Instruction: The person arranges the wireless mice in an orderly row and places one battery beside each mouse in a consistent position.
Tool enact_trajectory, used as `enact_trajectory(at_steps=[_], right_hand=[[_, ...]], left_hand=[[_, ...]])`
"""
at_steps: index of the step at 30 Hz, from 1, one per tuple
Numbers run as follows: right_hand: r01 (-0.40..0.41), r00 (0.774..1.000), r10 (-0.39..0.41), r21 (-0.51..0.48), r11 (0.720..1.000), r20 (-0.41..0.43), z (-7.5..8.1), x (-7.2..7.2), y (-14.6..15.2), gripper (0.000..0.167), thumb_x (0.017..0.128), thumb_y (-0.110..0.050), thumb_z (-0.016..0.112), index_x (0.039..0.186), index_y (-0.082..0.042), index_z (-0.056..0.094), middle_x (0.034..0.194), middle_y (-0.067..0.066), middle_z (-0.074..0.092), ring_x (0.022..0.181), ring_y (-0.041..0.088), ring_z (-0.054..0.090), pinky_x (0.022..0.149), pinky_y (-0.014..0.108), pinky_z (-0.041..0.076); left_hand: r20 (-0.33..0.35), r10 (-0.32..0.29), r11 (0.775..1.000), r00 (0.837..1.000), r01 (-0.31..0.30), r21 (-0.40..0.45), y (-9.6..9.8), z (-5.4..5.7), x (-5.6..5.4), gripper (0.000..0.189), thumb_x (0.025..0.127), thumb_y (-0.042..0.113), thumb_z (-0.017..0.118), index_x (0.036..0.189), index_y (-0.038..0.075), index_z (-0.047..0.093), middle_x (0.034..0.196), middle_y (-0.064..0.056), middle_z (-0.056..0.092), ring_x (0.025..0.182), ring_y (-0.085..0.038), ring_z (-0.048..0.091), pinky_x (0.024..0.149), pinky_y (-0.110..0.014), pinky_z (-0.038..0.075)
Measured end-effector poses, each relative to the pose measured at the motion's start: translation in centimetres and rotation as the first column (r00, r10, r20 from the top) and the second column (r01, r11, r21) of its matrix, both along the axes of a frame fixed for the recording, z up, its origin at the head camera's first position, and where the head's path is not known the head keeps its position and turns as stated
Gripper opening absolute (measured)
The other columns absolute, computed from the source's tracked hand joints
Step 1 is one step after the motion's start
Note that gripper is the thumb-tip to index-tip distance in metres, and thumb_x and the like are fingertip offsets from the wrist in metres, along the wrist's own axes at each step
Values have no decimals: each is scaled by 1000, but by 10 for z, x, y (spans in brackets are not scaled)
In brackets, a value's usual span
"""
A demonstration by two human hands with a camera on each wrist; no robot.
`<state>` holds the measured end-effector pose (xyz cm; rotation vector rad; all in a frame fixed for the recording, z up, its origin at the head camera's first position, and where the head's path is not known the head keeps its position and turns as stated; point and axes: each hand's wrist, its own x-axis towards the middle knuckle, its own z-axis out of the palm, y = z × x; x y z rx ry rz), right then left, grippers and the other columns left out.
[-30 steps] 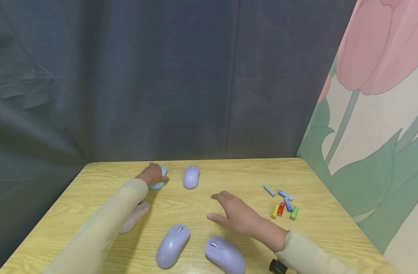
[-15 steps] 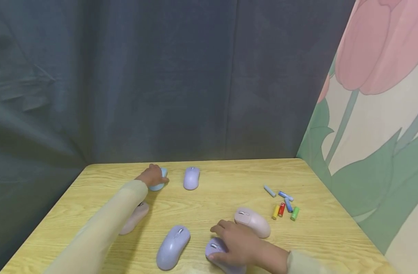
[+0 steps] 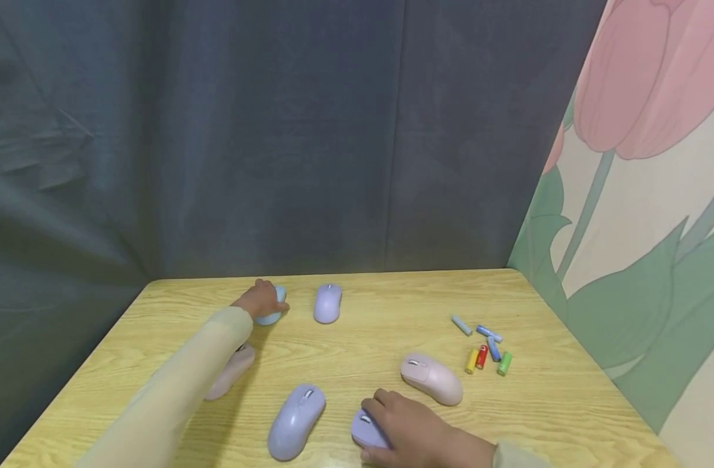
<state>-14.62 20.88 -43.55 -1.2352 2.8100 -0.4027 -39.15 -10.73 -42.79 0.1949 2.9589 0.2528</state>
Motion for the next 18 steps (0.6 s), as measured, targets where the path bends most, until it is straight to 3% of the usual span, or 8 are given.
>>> enact_trajectory(at_steps=[4,11,18], right_hand=[[-6,1000,6,20,1000,-29,-3,0,0,65,93,-57,54,130,-3,53,111,2,55,93,5,51,74,28,49],[-42,987,48,41,998,-154,-8,2,-3,61,96,-53,52,127,0,56,109,5,56,91,7,52,73,27,50],[-41,981,50,51,998,-185,-11,1,-4,58,96,-50,52,126,0,56,108,5,56,91,7,52,73,27,50]], left_hand=[[-6,-5,1000,1000,5,3,0,0,0,80,91,45,64,130,-20,39,118,-31,44,88,-34,60,74,-42,54],[-4,-5,1000,1000,5,27,-1,0,0,79,91,43,64,131,-20,39,118,-30,43,87,-32,60,74,-41,54],[-7,-3,1000,1000,3,21,0,1,2,77,91,43,65,129,-20,42,117,-29,44,84,-31,60,72,-41,54]])
